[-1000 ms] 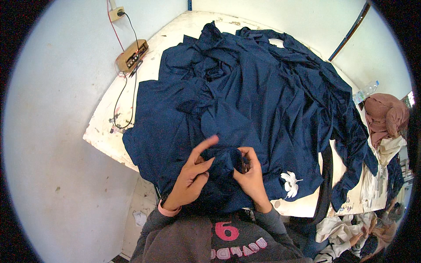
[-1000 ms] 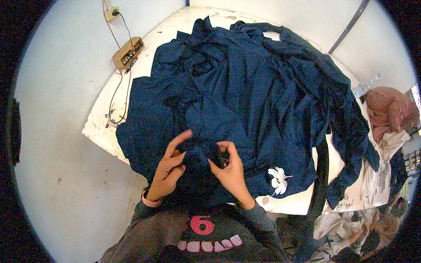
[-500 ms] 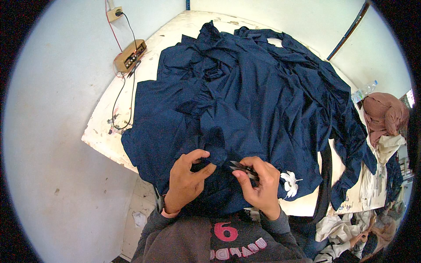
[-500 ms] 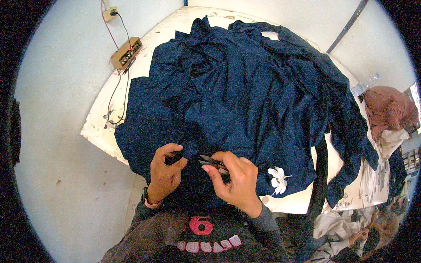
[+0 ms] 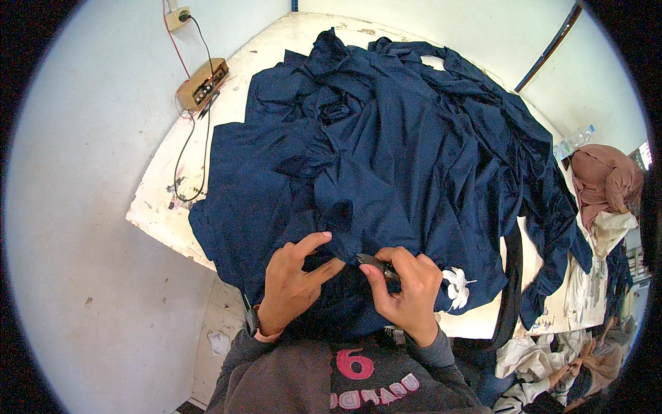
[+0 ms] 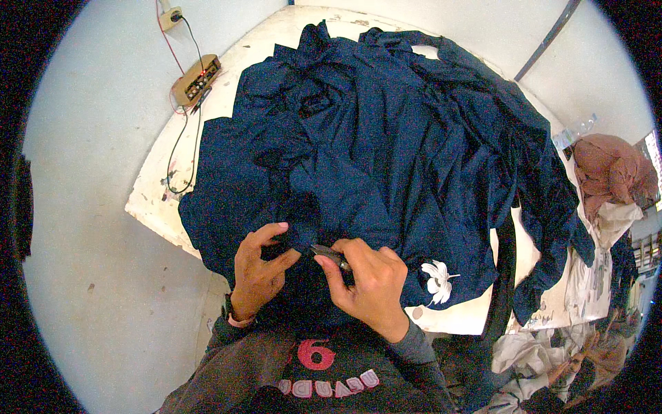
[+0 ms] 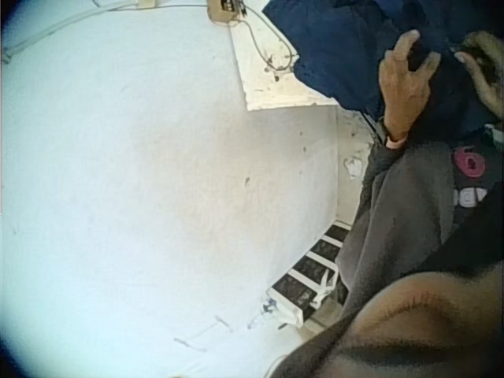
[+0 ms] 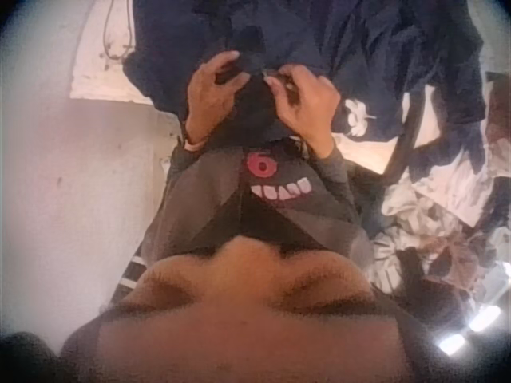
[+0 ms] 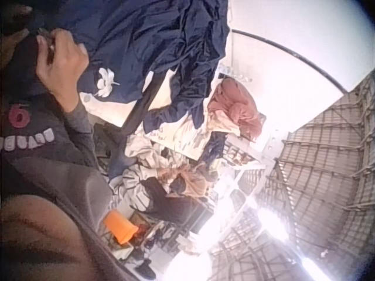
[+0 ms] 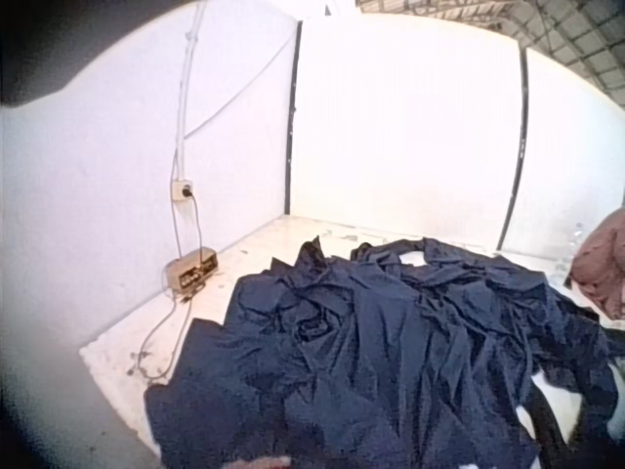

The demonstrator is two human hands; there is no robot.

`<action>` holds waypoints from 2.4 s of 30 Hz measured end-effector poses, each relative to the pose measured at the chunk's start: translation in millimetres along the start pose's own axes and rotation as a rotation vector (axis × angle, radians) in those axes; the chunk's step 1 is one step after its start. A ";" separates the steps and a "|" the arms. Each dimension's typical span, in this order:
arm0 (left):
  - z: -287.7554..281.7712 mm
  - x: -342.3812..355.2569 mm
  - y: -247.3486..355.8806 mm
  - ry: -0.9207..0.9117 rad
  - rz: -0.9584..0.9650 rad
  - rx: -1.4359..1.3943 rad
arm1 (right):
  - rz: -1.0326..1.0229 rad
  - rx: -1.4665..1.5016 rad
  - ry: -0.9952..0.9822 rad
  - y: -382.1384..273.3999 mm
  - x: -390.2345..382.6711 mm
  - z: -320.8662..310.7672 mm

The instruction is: The person uses a small blade to cut threads and seams on a dark blue garment laid on a white table. They repeatedly lift and reposition sections of the fabric to access different areas, then continue cutting along seams and edges.

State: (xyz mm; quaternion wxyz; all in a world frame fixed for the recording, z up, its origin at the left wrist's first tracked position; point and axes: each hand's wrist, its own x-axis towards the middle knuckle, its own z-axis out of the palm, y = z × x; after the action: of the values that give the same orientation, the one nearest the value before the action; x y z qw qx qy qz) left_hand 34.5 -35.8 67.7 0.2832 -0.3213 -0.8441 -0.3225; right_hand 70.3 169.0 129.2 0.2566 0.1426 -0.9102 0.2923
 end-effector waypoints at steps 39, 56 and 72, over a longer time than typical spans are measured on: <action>-8.5 -3.9 -0.7 -0.214 0.151 0.154 | -0.062 -0.002 -0.101 8.4 -2.7 7.3; -8.2 -5.8 10.0 -0.194 -0.409 -0.676 | -0.154 0.035 0.069 13.4 -6.8 20.8; -11.6 -8.6 18.9 -0.257 -0.367 -0.723 | -0.245 -0.139 0.055 12.9 -11.2 23.5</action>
State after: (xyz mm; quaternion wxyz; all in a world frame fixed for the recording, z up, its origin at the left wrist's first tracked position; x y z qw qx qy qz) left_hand 56.8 -36.3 75.9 -0.0174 -0.2818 -0.7484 -0.6002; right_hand 65.3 166.1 100.7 0.3247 0.2265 -0.8966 0.1986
